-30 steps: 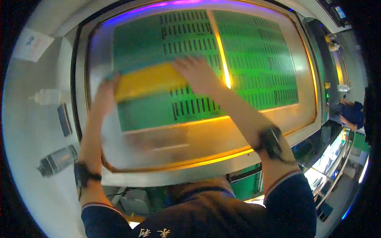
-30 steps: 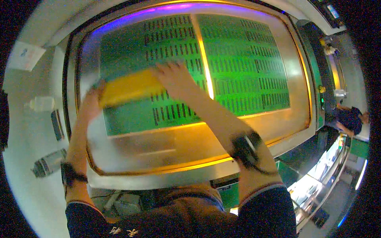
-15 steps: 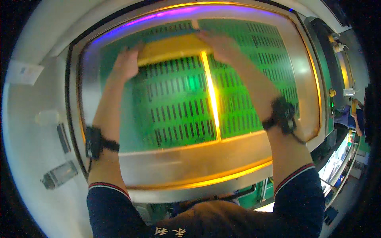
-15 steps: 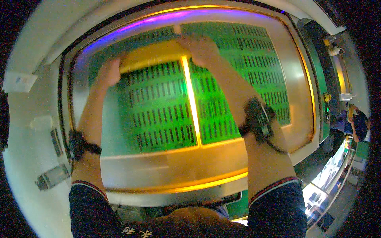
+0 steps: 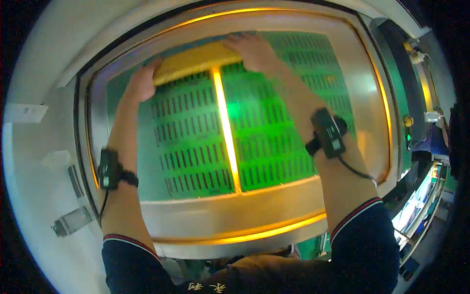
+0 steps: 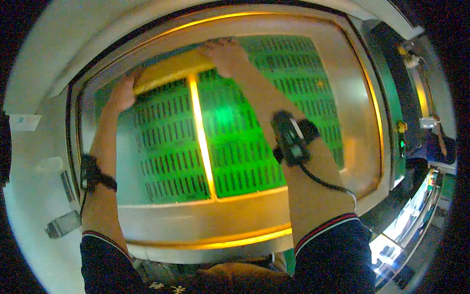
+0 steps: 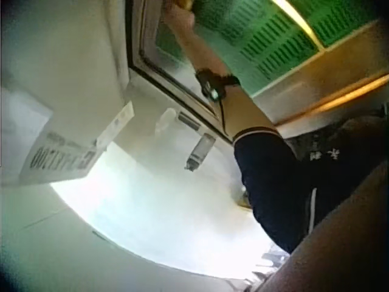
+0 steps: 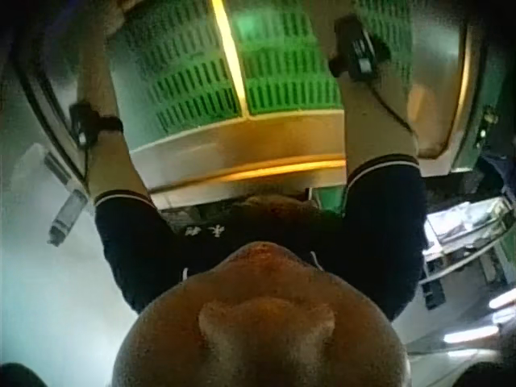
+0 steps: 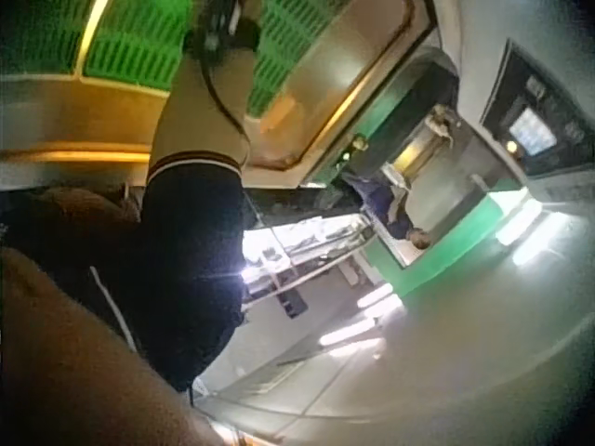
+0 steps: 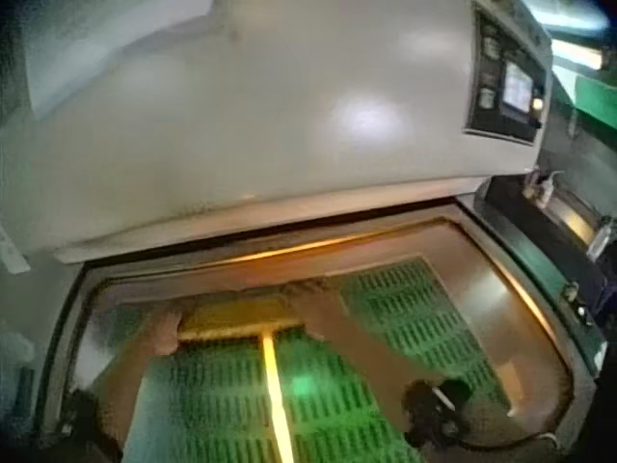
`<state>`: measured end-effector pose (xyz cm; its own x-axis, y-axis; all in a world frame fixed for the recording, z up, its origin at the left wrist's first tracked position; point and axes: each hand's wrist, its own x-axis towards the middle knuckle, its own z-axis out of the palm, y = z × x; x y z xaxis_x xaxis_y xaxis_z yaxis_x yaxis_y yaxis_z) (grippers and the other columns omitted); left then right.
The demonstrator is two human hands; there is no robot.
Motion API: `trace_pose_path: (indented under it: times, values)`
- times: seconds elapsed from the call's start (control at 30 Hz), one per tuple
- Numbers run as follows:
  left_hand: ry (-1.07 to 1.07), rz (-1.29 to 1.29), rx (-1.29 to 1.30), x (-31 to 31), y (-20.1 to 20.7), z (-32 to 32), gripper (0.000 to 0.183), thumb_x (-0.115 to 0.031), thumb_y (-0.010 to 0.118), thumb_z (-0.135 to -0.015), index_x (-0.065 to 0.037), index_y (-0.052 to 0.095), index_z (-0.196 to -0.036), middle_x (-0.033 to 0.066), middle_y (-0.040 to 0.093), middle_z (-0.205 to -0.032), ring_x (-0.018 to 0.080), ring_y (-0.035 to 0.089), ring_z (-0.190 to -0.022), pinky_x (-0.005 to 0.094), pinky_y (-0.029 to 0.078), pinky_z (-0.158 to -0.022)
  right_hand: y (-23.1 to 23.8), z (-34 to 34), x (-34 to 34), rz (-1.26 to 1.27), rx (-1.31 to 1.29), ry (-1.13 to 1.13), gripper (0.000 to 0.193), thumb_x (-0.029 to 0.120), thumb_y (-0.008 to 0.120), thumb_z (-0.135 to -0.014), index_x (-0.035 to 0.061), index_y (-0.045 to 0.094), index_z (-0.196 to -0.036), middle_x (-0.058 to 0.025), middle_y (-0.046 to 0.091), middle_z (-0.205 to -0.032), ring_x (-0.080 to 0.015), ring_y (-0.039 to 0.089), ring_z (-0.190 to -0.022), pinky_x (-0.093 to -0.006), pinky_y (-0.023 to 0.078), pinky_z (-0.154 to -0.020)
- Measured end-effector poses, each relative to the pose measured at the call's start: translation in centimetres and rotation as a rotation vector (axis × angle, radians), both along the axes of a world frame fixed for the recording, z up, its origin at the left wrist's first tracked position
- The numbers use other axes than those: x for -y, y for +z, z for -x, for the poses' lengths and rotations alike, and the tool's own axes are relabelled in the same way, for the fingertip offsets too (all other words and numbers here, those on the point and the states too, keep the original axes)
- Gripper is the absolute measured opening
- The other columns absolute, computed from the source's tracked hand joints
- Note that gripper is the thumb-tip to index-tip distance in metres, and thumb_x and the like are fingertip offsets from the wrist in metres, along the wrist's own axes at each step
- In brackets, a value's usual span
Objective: Operating an LED exposure machine to process circuit board components or templates.
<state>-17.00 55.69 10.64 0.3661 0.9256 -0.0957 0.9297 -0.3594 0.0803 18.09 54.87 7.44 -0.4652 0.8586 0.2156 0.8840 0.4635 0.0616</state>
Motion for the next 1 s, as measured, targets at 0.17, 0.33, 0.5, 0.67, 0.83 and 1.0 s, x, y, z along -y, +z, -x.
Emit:
trace_pose_path:
  times: [0.17,0.33,0.5,0.67,0.83,1.0]
  values:
    - [-0.163,0.318,-0.114,27.7,-0.9,-0.4,0.083,-0.005,0.063,-0.074,-0.011,0.032,-0.150,0.0262,0.037,-0.149,0.0439,0.039,-0.135,0.0518,0.034,-0.112,2.5,-7.0,28.0,0.458,-0.024,0.155,0.060,0.011,0.057,-0.082,0.0112,0.044,-0.141,-0.0142,0.052,-0.138,-0.0352,0.052,-0.122,-0.0531,0.040,-0.105]
    - [-0.227,0.653,-0.041,48.7,7.1,-18.0,0.085,-0.011,0.068,-0.067,-0.004,0.038,-0.146,0.0133,0.040,-0.152,0.0559,0.039,-0.130,0.0637,0.032,-0.107,9.6,-21.6,48.4,0.823,-0.187,0.250,0.056,0.019,0.056,-0.088,0.0196,0.046,-0.143,-0.0114,0.043,-0.150,-0.0431,0.042,-0.134,-0.0569,0.039,-0.107]
    - [-0.246,0.343,-0.082,43.4,2.8,-29.2,0.077,-0.013,0.063,-0.078,-0.007,0.035,-0.149,0.0118,0.033,-0.156,0.0572,0.034,-0.132,0.0662,0.026,-0.109,7.4,-32.1,44.1,0.624,0.009,0.152,0.058,0.014,0.057,-0.085,0.0212,0.048,-0.142,-0.0105,0.050,-0.144,-0.0389,0.047,-0.131,-0.0545,0.040,-0.107]
    - [-0.087,-0.014,0.000,14.3,-1.2,-36.5,0.073,0.001,0.058,-0.078,-0.015,0.038,-0.146,0.0101,0.044,-0.148,0.0495,0.040,-0.131,0.0587,0.031,-0.111,1.7,-37.7,14.8,0.221,0.143,-0.003,0.077,-0.007,0.054,-0.076,0.0180,0.039,-0.148,-0.0050,0.040,-0.153,-0.0324,0.039,-0.139,-0.0457,0.033,-0.114]
    - [-0.082,-0.153,0.010,-9.1,-2.8,-39.7,0.073,0.003,0.057,-0.077,-0.016,0.040,-0.145,0.0149,0.052,-0.140,0.0438,0.046,-0.129,0.0540,0.040,-0.107,2.7,-39.9,-7.3,0.196,0.050,-0.134,0.081,-0.006,0.054,-0.079,0.0283,0.035,-0.150,-0.0035,0.036,-0.155,-0.0293,0.037,-0.141,-0.0452,0.040,-0.109]
    - [-0.117,-0.013,0.083,-10.4,-4.0,-33.8,0.070,0.006,0.057,-0.076,-0.015,0.044,-0.142,0.0209,0.054,-0.134,0.0410,0.051,-0.124,0.0489,0.048,-0.100,2.4,-35.3,-2.9,0.588,-0.070,-0.236,0.085,-0.006,0.058,-0.076,0.0259,0.034,-0.150,-0.0044,0.038,-0.154,-0.0298,0.040,-0.138,-0.0451,0.039,-0.110]
